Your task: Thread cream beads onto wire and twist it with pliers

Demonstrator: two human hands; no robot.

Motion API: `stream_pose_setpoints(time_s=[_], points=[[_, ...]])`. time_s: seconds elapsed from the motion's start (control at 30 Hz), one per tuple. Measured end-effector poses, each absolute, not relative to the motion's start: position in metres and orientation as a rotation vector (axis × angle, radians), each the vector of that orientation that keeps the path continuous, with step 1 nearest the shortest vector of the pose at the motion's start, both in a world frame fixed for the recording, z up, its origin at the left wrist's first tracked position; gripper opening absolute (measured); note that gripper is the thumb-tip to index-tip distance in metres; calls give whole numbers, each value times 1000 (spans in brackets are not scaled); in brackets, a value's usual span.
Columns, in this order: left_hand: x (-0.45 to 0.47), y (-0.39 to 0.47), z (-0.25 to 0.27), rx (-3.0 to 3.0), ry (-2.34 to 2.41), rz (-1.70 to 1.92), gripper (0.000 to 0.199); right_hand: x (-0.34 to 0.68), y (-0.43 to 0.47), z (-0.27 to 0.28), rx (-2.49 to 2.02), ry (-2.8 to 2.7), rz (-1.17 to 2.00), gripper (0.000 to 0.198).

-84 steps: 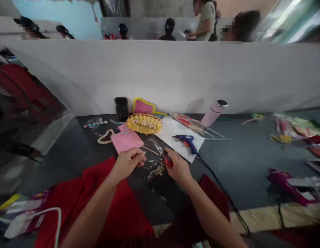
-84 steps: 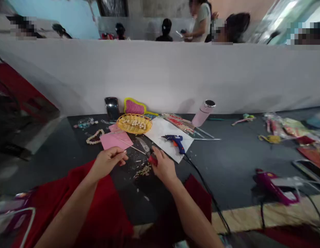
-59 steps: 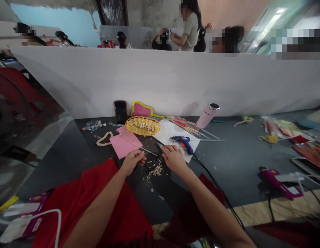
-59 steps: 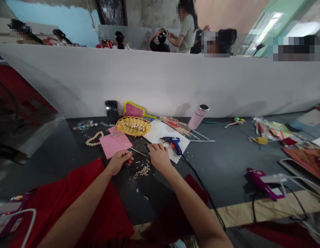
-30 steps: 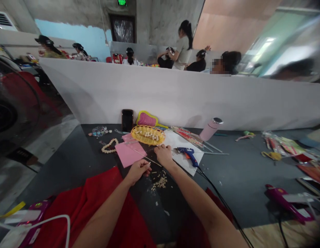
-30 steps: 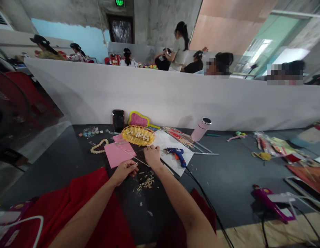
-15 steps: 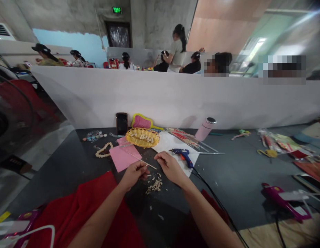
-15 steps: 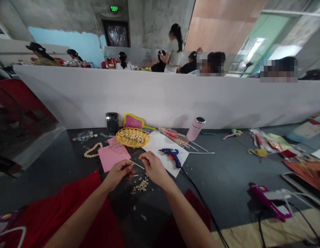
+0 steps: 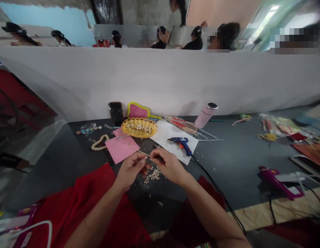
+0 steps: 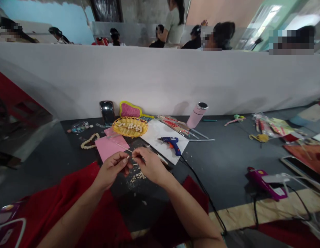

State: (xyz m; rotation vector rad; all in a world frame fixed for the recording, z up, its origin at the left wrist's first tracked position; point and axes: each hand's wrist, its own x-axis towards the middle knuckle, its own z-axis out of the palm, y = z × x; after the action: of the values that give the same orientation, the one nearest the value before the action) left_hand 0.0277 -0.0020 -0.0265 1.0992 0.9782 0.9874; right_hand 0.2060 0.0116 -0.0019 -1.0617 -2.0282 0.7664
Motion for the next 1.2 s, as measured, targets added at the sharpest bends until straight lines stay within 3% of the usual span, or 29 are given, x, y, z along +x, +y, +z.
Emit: stream_pose_setpoints(time_s=[0.6, 1.2], points=[[29, -6, -22, 1123, 1033, 929, 27, 203, 7, -7, -1012, -2090, 621, 6], [26, -18, -5, 1286, 959, 877, 23, 208, 4, -3, -764, -2057, 699, 10]])
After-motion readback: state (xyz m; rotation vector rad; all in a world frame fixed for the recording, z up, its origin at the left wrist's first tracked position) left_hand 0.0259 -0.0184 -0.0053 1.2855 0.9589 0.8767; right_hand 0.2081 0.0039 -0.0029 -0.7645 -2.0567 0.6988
